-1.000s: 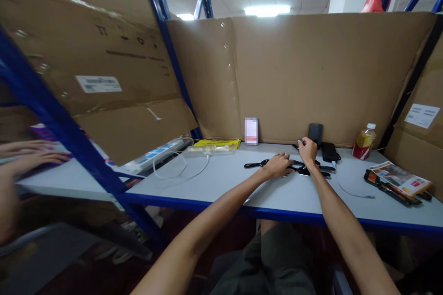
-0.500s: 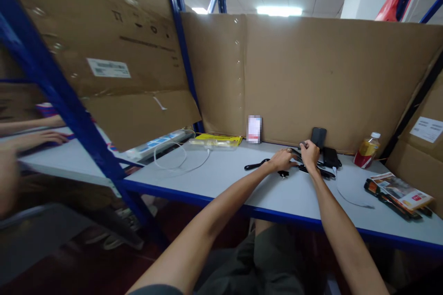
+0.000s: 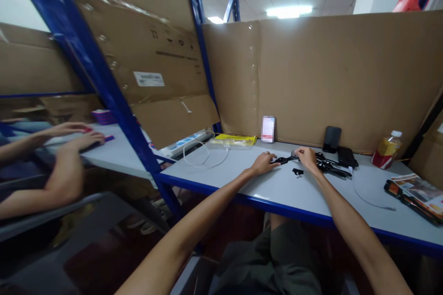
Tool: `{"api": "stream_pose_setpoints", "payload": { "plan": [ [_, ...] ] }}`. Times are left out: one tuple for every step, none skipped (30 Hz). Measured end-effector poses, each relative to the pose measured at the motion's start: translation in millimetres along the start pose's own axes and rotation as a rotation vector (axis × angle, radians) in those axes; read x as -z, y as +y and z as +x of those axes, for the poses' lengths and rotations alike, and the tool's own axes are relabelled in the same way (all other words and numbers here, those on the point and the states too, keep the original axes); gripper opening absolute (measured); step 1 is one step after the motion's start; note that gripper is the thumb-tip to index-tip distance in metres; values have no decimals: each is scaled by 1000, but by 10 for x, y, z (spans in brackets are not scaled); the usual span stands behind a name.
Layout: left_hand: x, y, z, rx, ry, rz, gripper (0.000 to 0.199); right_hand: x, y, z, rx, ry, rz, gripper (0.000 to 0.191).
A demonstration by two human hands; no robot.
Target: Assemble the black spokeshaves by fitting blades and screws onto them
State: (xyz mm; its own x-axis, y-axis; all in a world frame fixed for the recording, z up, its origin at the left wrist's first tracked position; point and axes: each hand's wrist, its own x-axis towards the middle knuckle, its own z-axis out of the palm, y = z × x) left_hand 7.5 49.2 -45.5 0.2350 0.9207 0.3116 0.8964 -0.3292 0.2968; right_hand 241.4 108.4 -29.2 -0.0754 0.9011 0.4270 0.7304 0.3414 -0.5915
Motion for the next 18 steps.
{"api": "stream_pose_setpoints", "payload": {
  "plan": [
    [-24, 37, 38, 11, -11, 22, 47, -21, -17, -5, 12, -7, -10, 18],
    [-42, 71, 75, 11, -19, 44, 47, -38, -29, -7, 25, -10, -14, 18],
    [-53, 99, 103, 11, -16, 56, 46, -52, -38, -4, 43, -13, -3, 19],
    [-55, 117, 118, 2, -7, 60, 44, -65, -42, 3, 64, -20, 26, 19],
    [-50, 125, 116, -15, -1, 61, 43, -79, -43, 13, 89, -34, 71, 19],
    [-39, 123, 99, -37, -1, 59, 42, -94, -43, 24, 111, -51, 127, 19],
    [-22, 112, 67, -63, -6, 57, 43, -114, -42, 33, 127, -72, 187, 20],
    [-2, 93, 24, -92, -19, 59, 44, -138, -43, 38, 135, -94, 244, 21],
    [19, 68, -24, -120, -37, 62, 45, -167, -48, 37, 140, -117, 292, 23],
    [41, 40, -73, -142, -54, 66, 46, -199, -57, 30, 145, -138, 330, 24],
    [61, 11, -119, -158, -71, 71, 46, -233, -72, 16, 152, -157, 360, 25],
    [78, -19, -159, -167, -83, 75, 45, -266, -93, -2, 160, -174, 381, 26],
    [92, -46, -192, -169, -92, 80, 45, -296, -121, -22, 169, -190, 394, 26],
    [104, -69, -218, -165, -98, 86, 43, -320, -153, -41, 176, -207, 400, 25],
    [113, -86, -237, -158, -96, 90, 42, -338, -188, -57, 177, -225, 401, 24],
    [121, -96, -252, -149, -85, 90, 40, -349, -223, -68, 173, -240, 397, 23],
    [128, -98, -263, -135, -67, 88, 38, -353, -257, -72, 166, -248, 392, 22],
    [136, -93, -273, -117, -42, 83, 36, -352, -288, -69, 161, -242, 388, 22]
  ]
}}
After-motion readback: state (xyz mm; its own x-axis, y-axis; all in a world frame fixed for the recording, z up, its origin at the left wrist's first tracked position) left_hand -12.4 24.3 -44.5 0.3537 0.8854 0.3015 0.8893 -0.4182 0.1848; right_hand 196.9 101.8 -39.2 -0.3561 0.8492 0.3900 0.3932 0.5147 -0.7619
